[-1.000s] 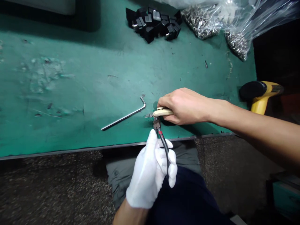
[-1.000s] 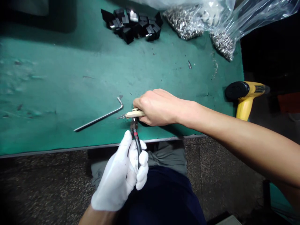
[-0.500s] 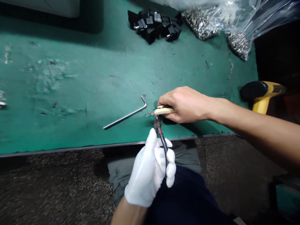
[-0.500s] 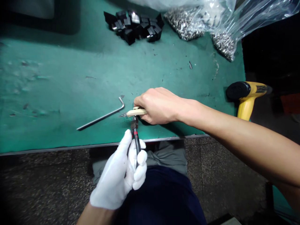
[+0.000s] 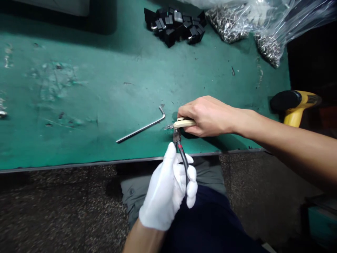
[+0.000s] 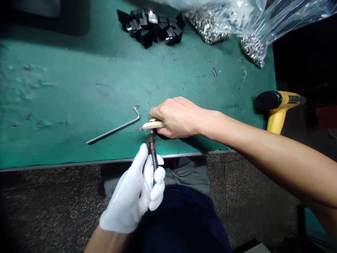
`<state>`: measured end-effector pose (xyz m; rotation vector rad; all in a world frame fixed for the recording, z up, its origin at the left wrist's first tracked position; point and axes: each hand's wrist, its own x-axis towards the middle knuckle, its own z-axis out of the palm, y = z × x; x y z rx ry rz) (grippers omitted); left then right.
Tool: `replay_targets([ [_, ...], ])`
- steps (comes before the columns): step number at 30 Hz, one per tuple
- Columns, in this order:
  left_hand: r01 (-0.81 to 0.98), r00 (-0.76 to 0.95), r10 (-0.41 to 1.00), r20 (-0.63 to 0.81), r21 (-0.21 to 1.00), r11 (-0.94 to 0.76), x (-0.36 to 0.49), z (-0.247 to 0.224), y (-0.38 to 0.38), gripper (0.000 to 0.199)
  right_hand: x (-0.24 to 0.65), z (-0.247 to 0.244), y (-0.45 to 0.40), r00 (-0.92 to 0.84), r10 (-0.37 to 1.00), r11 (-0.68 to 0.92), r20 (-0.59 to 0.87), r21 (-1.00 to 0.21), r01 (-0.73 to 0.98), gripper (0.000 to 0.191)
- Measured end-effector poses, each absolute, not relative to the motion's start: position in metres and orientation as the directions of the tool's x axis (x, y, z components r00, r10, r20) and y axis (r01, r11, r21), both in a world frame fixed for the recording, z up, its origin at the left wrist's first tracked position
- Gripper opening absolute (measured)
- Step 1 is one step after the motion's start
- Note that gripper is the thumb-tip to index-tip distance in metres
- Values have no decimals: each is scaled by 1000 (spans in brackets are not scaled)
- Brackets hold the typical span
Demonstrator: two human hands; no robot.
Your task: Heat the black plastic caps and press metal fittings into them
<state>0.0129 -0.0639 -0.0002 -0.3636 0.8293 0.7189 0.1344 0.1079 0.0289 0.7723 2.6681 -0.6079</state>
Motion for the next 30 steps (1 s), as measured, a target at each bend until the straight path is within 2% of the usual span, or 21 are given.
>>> replay_targets([
  [6, -602, 352, 538, -766, 255, 757, 11, -7, -68, 58, 137, 33, 120, -835, 376, 731, -401, -425, 534, 4],
  [11, -429, 185, 573, -799, 459, 778, 12, -13, -72, 61, 144, 36, 129, -816, 386, 590, -431, -565, 577, 3],
  [14, -366, 135, 613, -778, 536, 761, 12, -19, -76, 61, 152, 35, 132, -768, 442, 463, -462, -616, 637, 7],
  [17, -408, 169, 651, -740, 548, 730, 7, -27, -81, 59, 164, 32, 134, -730, 482, 257, -484, -719, 646, 8],
  [20, -457, 177, 663, -728, 535, 710, 2, -29, -84, 59, 174, 29, 129, -766, 489, 89, -418, -849, 520, 12],
  [23, -502, 156, 637, -755, 495, 709, 2, -26, -88, 62, 177, 30, 117, -776, 518, -17, -360, -911, 411, 15],
  [27, -544, 95, 546, -832, 416, 729, -1, -34, -92, 75, 159, 31, 107, -749, 585, 66, -312, -902, 428, 15],
  [29, -519, 33, 536, -844, 443, 731, -11, -45, -92, 85, 136, 37, 112, -746, 622, 194, -237, -877, 440, 15],
  [30, -508, 0, 573, -820, 494, 706, -18, -49, -92, 86, 121, 43, 118, -747, 638, 261, -186, -861, 437, 14],
])
